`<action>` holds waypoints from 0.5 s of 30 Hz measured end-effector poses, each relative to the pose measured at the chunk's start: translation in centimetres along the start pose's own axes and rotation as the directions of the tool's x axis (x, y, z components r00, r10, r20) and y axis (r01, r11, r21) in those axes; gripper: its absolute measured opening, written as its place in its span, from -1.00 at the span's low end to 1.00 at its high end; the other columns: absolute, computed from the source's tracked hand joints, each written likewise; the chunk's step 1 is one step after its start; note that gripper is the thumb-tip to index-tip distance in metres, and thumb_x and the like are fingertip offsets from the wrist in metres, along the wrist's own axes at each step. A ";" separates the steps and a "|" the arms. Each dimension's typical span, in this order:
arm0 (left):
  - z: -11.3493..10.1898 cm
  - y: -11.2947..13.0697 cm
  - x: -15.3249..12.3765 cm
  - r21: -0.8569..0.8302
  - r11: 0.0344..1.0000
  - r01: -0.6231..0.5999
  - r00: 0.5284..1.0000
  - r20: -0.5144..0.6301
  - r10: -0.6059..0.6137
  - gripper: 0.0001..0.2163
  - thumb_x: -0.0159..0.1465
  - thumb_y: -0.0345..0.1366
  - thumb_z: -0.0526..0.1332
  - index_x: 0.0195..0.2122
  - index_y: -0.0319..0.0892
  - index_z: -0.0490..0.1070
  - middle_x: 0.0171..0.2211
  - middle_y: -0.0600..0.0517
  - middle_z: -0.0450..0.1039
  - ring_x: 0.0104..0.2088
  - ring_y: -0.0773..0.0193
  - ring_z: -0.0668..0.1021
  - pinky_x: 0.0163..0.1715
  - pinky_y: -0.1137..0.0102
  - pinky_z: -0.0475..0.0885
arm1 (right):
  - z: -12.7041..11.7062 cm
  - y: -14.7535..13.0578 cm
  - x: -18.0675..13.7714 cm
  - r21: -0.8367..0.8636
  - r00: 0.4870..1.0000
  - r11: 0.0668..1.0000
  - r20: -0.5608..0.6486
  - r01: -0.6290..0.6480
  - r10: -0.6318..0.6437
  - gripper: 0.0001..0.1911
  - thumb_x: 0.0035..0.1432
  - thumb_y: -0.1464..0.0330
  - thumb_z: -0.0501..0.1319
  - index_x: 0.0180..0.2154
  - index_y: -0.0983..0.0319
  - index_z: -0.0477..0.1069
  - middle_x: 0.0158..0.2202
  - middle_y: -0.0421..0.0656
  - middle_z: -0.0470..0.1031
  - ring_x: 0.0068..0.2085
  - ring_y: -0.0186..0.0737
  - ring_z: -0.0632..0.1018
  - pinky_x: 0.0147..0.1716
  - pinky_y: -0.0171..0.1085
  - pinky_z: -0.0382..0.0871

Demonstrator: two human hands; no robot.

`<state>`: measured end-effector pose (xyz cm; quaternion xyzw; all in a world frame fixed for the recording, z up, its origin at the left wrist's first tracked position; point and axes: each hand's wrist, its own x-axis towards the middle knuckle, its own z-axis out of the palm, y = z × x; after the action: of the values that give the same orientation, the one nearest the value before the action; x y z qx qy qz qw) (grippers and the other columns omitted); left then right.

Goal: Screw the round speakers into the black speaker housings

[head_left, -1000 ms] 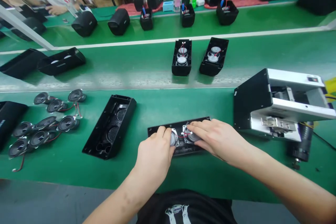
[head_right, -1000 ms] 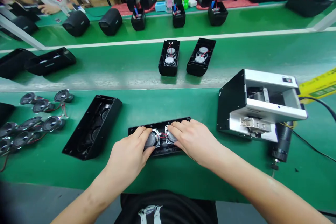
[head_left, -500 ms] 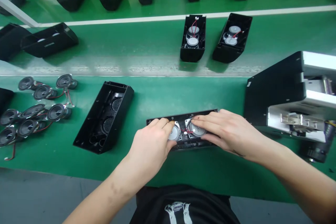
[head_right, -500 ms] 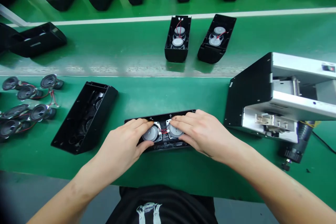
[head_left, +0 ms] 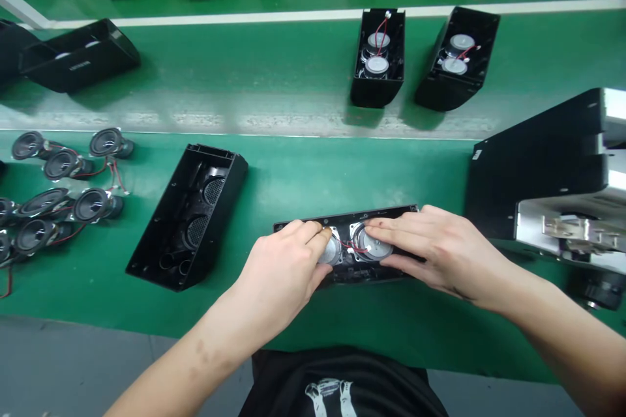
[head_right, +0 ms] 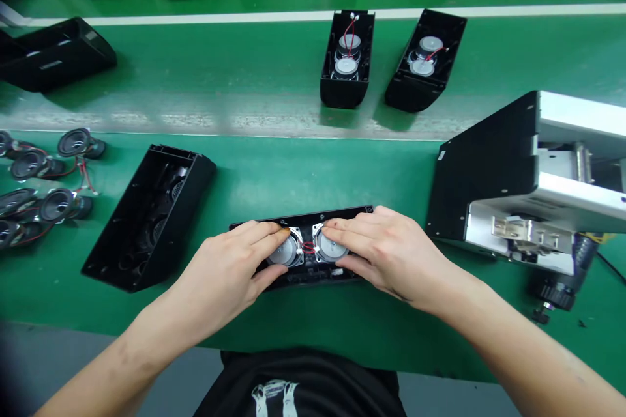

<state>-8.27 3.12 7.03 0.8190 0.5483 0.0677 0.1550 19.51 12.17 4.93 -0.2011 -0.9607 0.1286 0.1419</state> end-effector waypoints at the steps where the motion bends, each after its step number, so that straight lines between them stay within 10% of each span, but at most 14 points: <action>1: 0.0 0.0 0.0 0.001 1.000 -0.002 1.000 -0.002 0.002 -0.59 0.29 -0.33 0.47 0.15 -0.21 0.49 0.07 -0.03 0.61 0.00 0.02 0.65 -0.18 0.13 0.70 | 0.0 0.0 0.0 0.000 1.000 1.000 0.000 -0.003 0.003 -0.70 0.53 0.28 0.19 0.17 0.26 0.48 0.16 -0.14 0.62 0.01 -0.15 0.65 -0.16 -0.16 0.34; 15: 0.6 0.1 -0.3 0.033 0.999 -0.021 0.997 -0.067 0.023 -0.61 0.29 -0.33 0.48 0.12 -0.18 0.48 0.05 -0.01 0.61 -0.04 0.07 0.65 -0.22 0.20 0.66 | -0.1 -0.5 0.1 0.000 1.000 1.000 -0.005 -0.021 0.021 -0.71 0.53 0.29 0.17 0.12 0.28 0.52 0.13 -0.08 0.64 -0.03 -0.11 0.67 -0.19 -0.14 0.37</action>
<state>-8.13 2.74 6.46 0.8246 0.5453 0.0880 0.1222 19.23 11.81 5.18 -0.2113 -0.9582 0.1295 0.1428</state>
